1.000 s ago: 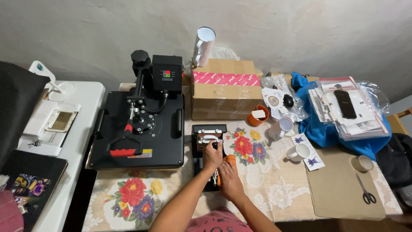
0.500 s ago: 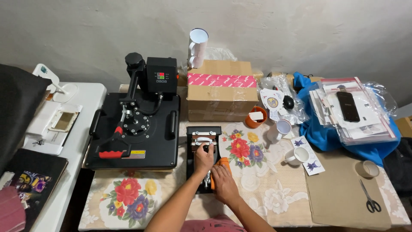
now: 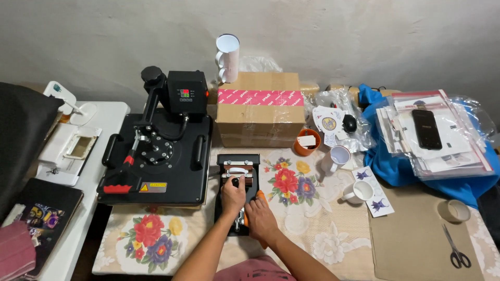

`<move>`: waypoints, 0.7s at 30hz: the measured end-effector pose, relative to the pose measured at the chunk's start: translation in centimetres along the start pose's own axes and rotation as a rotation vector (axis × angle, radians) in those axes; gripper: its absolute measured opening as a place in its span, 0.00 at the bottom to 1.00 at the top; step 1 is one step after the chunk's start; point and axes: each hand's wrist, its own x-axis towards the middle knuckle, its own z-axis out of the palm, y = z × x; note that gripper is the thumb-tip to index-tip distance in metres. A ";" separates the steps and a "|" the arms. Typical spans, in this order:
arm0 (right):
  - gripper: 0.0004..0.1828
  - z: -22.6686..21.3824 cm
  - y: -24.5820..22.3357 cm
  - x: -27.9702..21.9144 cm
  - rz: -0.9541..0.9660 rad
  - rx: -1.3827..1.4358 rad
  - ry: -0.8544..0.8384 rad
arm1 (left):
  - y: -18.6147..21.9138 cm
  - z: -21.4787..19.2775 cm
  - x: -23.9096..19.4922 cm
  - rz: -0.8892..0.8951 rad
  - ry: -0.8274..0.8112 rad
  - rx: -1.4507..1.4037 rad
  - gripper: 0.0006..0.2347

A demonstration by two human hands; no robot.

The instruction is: The person is preparing ceramic mugs for sublimation printing by carefully aligning printed designs and securing them with heat-resistant tape from a dispenser.

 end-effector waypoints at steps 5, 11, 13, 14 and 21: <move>0.29 0.8 0.9 1.4 -0.028 -0.039 -0.091 | 0.4 0.0 0.2 0.005 0.038 0.015 0.20; 0.35 1.5 1.5 2.5 -0.074 -0.080 -0.182 | -1.3 1.1 0.6 -0.055 0.045 0.043 0.28; 0.33 0.7 1.4 2.6 -0.078 -0.081 -0.197 | -0.5 0.5 0.2 -0.022 0.049 0.027 0.21; 0.32 0.4 1.3 2.6 -0.074 -0.080 -0.213 | -0.2 0.3 0.0 0.014 0.045 0.012 0.20; 0.24 0.4 1.8 1.8 -0.070 0.028 -0.124 | -0.5 0.6 0.3 -0.032 0.023 0.042 0.22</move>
